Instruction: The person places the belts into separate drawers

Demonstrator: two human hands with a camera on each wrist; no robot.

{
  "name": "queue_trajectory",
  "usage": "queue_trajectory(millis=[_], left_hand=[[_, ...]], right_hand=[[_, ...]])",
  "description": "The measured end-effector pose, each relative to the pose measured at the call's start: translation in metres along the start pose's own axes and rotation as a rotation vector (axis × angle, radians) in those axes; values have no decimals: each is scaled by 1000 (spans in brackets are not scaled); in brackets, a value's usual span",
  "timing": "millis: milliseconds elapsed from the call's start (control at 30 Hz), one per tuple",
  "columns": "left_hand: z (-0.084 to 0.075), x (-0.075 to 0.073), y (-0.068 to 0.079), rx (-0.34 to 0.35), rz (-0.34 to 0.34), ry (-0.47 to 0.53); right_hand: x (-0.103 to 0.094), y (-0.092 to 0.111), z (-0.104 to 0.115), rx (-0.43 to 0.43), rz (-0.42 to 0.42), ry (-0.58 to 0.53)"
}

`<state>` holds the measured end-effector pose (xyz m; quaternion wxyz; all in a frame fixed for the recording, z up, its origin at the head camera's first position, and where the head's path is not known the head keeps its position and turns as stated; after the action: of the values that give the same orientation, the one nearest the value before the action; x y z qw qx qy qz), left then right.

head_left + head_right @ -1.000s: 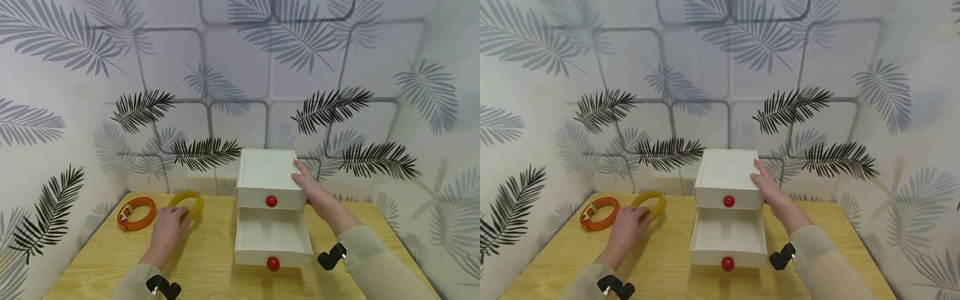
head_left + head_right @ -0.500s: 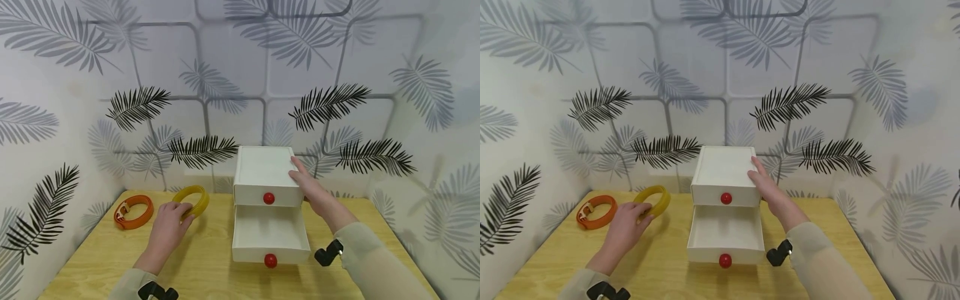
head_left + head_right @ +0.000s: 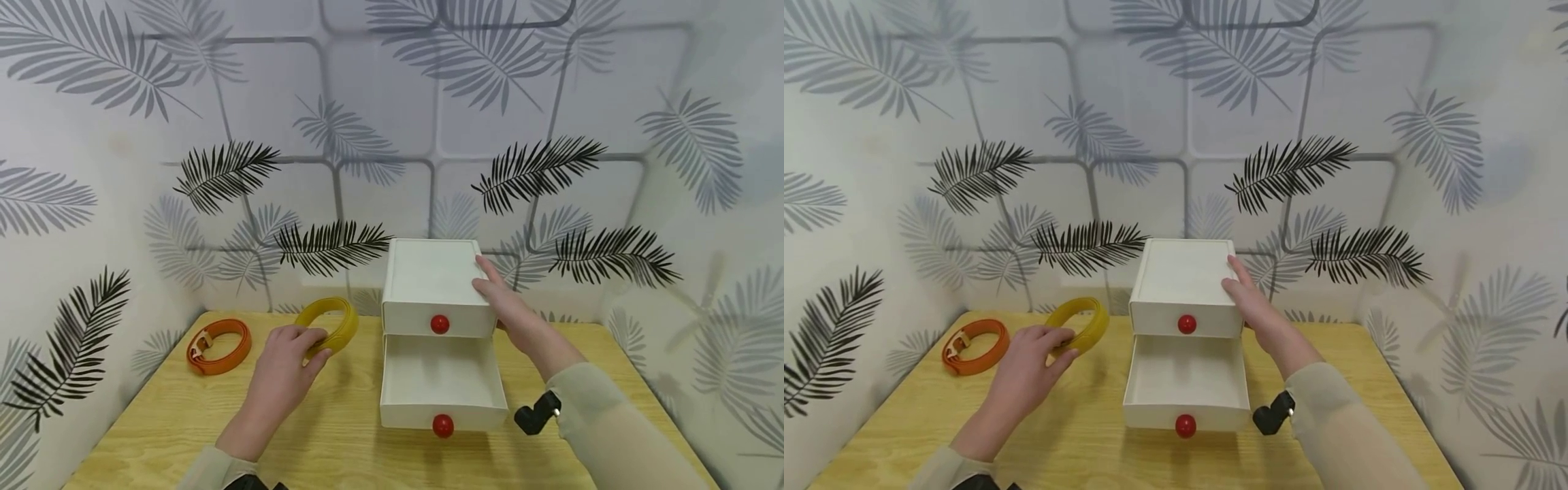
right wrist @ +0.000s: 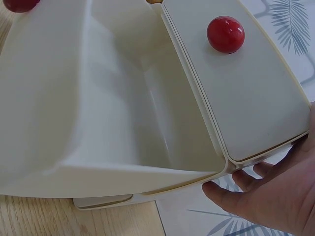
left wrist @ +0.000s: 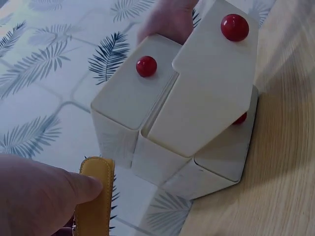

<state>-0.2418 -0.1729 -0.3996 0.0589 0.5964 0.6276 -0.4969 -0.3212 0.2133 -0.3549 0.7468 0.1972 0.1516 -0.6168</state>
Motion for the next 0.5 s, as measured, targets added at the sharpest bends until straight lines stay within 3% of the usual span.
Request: queue_trajectory(millis=[500], left_hand=[[-43, -17, 4, 54, 22, 42]], right_hand=[[0, 1, 0, 6, -3, -5]])
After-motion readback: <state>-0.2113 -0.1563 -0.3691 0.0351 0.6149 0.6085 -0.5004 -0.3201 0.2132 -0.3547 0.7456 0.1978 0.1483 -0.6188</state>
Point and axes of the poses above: each hand's wrist, its own y-axis away from the middle knuckle, its own x-axis out of the palm, z = x × y, the point moved 1 cm from there along -y, towards the middle knuckle, and after that the axes turned 14 degrees about y, right-handed, at the moved point
